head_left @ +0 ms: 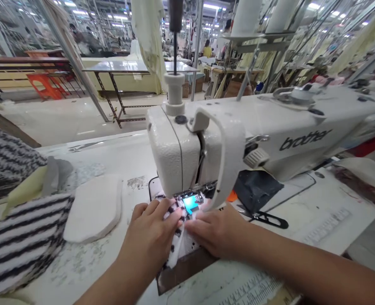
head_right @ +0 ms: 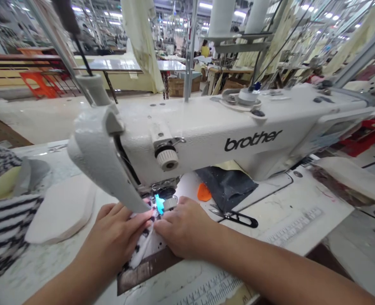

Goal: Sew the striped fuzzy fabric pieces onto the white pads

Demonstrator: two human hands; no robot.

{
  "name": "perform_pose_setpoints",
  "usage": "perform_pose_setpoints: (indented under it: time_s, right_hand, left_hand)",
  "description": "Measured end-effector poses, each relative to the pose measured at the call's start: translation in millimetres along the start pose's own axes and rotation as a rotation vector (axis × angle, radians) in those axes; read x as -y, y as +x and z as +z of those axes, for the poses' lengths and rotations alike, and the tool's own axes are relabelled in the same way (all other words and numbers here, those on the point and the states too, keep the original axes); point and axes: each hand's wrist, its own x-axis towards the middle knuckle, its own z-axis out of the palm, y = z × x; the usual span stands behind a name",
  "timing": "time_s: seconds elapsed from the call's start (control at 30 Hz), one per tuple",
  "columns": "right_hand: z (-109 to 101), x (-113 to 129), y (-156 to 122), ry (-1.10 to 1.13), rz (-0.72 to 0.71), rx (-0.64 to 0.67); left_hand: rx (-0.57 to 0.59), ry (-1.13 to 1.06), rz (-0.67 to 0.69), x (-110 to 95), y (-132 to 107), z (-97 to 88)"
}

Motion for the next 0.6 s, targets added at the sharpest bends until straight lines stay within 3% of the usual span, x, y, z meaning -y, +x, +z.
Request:
perform_pose_setpoints:
  time_s: [0.13, 0.3, 0.47, 0.6]
  right_hand:
    - [1.2, 8.5, -1.6, 0.077, -0.170, -0.049]
    - [5.4, 14.0, -0.9, 0.090, -0.203, 0.011]
    - [7.2, 12.1, -1.6, 0.101, -0.184, 0.030]
    - [8.6, 10.4, -1.1, 0.101, -0.182, 0.001]
  left_hand:
    - [0.163, -0.083, 0.095, 10.8, 11.7, -16.7]
    - [0.093, -0.157, 0.296, 24.6, 16.0, -16.4]
    - [-0.028, -0.178, 0.184, 15.1, 4.5, 4.5]
    - [-0.080, -0.096, 0.068, 3.3, 0.5, 11.0]
